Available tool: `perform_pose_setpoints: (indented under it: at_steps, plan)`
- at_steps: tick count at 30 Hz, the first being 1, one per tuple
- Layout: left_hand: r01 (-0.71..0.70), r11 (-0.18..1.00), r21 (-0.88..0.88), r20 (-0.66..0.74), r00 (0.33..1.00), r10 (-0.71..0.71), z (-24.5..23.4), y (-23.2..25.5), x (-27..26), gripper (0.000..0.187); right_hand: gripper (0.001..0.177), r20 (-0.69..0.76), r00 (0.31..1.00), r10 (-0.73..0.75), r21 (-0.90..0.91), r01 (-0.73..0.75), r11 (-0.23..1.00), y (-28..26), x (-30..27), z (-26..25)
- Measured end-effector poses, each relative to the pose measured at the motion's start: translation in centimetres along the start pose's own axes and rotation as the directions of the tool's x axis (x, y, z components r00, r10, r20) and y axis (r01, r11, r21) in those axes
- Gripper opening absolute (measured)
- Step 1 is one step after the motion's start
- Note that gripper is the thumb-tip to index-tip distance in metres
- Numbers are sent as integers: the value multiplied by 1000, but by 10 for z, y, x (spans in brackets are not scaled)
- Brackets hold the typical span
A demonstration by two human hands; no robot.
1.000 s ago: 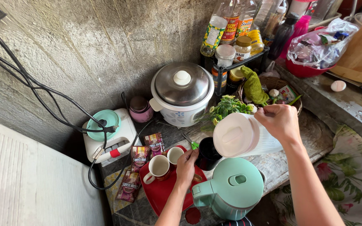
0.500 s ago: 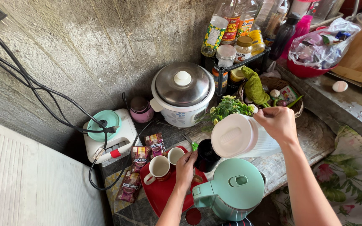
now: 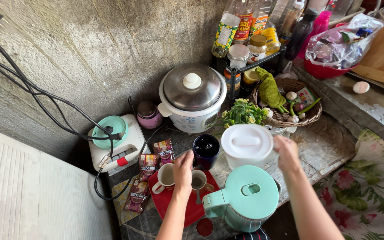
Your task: The person pours hot water from an electric kettle into cups on a tray, plugs the kettle into a wall outlet and sets it on its base, then opens chocolate drink mix packets with scissors and pours the powder into the cups.
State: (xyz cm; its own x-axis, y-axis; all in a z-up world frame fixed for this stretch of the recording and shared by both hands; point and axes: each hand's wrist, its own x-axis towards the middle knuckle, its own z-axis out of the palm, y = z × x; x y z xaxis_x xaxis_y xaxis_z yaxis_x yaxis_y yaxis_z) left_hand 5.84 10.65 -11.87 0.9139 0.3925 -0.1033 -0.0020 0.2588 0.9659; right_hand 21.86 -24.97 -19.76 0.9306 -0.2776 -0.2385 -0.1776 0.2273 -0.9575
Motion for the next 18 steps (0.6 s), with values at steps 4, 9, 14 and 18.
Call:
perform_pose_setpoints:
  at_steps: [4, 9, 14, 18]
  plan:
    - [-29, 999, 36, -45, 999, 30, -4, 22, -7, 33, 20, 129, 990, -51, 142, 33, 989, 58, -2, -7]
    - [-100, 995, -14, -3, 995, 100, 3, 54, -22, 32, 21, 190, 981, -35, 49, 26, 998, 50, -18, 4]
    - [-2, 996, -93, 26, 1000, 4, 26, 87, -36, 37, 31, 60, 926, -373, -242, 376, 895, -47, -85, 7]
    - [-40, 986, -159, 142, 988, 63, 45, 108, -50, 38, 41, 282, 832, -479, 20, 494, 869, -126, -181, 10]
